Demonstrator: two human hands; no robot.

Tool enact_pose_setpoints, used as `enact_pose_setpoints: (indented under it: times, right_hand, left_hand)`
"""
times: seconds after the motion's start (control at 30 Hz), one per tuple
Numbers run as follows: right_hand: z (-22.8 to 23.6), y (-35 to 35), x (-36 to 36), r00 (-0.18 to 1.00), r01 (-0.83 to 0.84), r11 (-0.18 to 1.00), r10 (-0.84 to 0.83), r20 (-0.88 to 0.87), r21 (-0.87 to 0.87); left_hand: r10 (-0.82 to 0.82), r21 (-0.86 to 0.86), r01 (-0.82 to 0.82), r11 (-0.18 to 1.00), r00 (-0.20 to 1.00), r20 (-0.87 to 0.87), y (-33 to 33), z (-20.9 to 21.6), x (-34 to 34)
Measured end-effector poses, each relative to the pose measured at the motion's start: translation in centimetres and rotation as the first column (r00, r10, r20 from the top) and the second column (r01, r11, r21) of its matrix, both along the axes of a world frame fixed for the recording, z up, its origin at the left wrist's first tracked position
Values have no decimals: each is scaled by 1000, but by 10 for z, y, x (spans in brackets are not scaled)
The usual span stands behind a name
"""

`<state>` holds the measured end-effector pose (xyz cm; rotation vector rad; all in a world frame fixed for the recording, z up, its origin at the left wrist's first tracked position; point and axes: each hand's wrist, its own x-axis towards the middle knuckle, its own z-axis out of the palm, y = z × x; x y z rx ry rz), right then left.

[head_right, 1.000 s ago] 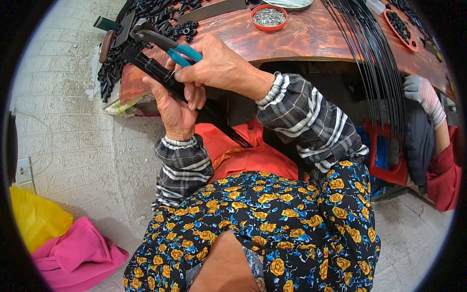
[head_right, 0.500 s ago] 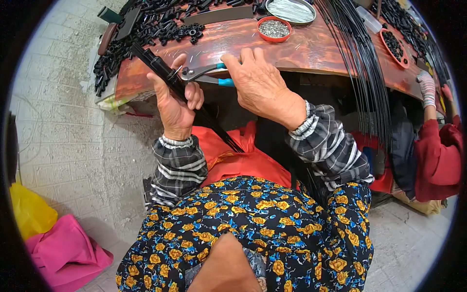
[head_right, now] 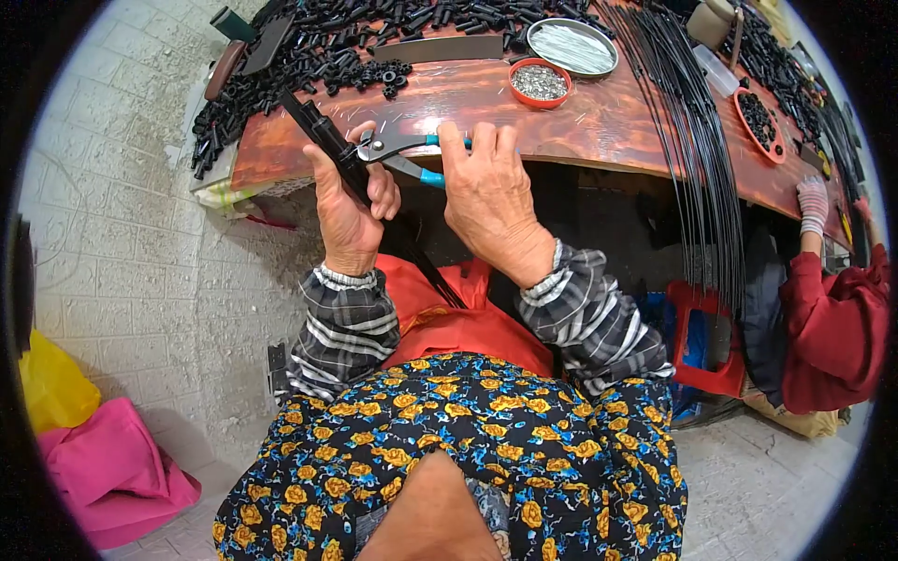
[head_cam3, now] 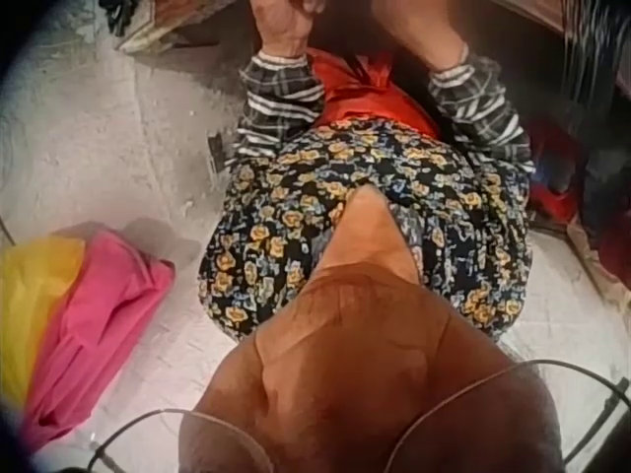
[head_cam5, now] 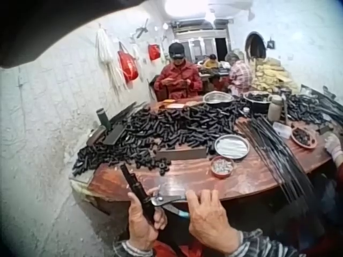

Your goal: Assembling black plastic components and trimming them with pliers at a factory workbench.

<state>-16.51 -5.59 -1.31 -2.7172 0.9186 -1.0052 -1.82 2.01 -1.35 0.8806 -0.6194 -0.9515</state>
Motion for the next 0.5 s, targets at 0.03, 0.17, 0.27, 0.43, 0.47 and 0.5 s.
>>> enact_pose_setpoints:
  times: [0.03, 0.17, 0.27, 0.43, 0.47, 0.5]
  right_hand:
    - [-4, 2, 2, 1000, 15, 1000, -15, 6, 19]
    - [-10, 5, 3, 997, 52, 997, -55, 59, 52]
    - [-7, -3, -1, 997, 50, 997, -53, 64, 50]
    - [24, -58, -20, 972, -235, 964, 235, -17, -126]
    - [36, -69, -25, 945, -328, 936, 323, -56, -128]
    - [44, -83, -31, 891, -446, 894, 439, -113, -40]
  left_hand:
    - [1, -2, -1, 1000, 1000, 2, 0, 0, 0]
    - [10, 20, -10, 1000, 1000, -3, 0, -3, 2]
    - [-3, 21, 4, 1000, 1000, -3, -1, -4, 2]
    - [-54, -9, 53, 999, 997, -50, -1, -5, -1]
    - [-86, -120, 78, 990, 994, -71, -1, -5, -5]
    - [-127, -227, 104, 968, 988, -92, -3, -8, -9]
